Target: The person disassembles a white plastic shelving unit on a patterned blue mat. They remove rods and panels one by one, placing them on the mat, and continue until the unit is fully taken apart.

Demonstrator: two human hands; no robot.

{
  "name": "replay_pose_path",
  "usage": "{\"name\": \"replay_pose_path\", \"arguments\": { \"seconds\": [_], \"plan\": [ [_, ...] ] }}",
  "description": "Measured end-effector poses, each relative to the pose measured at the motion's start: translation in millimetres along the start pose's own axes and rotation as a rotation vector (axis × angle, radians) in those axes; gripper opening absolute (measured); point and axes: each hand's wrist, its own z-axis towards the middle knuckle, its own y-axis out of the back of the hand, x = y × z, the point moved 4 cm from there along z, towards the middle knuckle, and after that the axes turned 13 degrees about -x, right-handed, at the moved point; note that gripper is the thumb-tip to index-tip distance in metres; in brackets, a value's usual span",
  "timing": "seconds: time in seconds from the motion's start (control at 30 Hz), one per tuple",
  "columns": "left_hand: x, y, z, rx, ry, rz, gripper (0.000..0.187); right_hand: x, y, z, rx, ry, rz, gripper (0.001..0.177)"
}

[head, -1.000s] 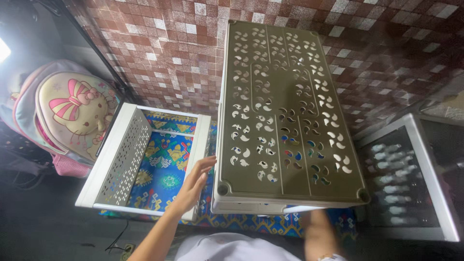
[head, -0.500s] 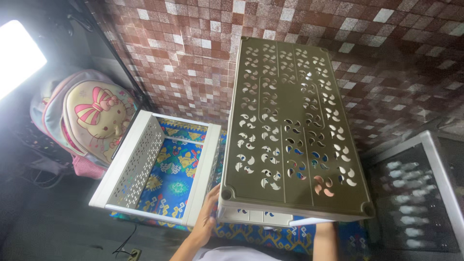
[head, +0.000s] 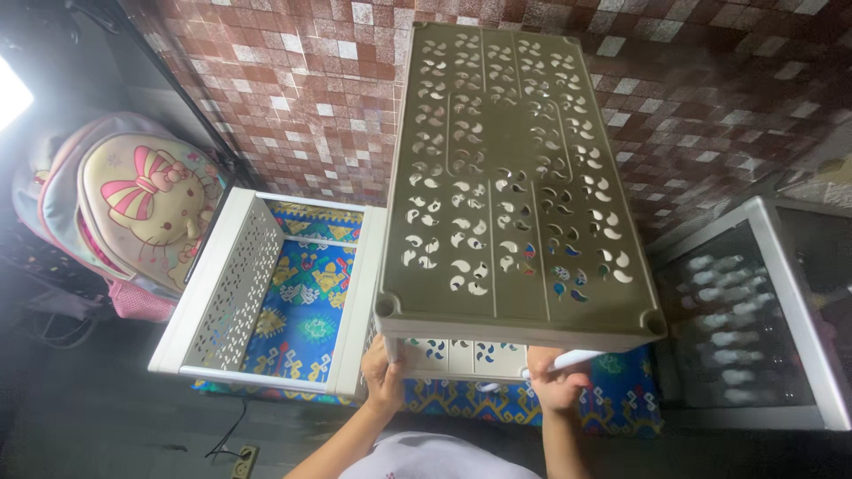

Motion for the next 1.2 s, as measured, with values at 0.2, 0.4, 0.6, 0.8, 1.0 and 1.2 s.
{"name": "replay_pose_path", "arguments": {
  "seconds": [0.2, 0.4, 0.6, 0.8, 1.0, 1.2],
  "plan": [
    [-16, -13, -27, 0.257, -0.184, 0.095, 0.028, 53, 43, -9, -0.07, 0.097, -0.055, 0.056],
    [5, -69, -67, 0.84, 0.012, 0.19, 0.023, 172, 6, 16, -0.18, 0.538, -0.855, 0.05],
    [7, -105, -71, 0.733, 0.395, -0.102, 0.029, 190, -78, 41, 0.439, 0.527, -1.453, 0.047],
    [35, -129, -106, 0.816, 0.694, -0.409, 0.023, 161, -90, 40, 0.539, 0.458, -1.529, 0.044],
    [75, -121, -140, 0.995, 1.222, -0.321, 0.035, 117, -65, 29, 0.599, 0.423, -1.528, 0.039],
    [105, -121, -158, 0.817, 1.746, -0.523, 0.042, 62, -73, 15, 0.745, 0.454, -1.475, 0.037]
  ]
}}
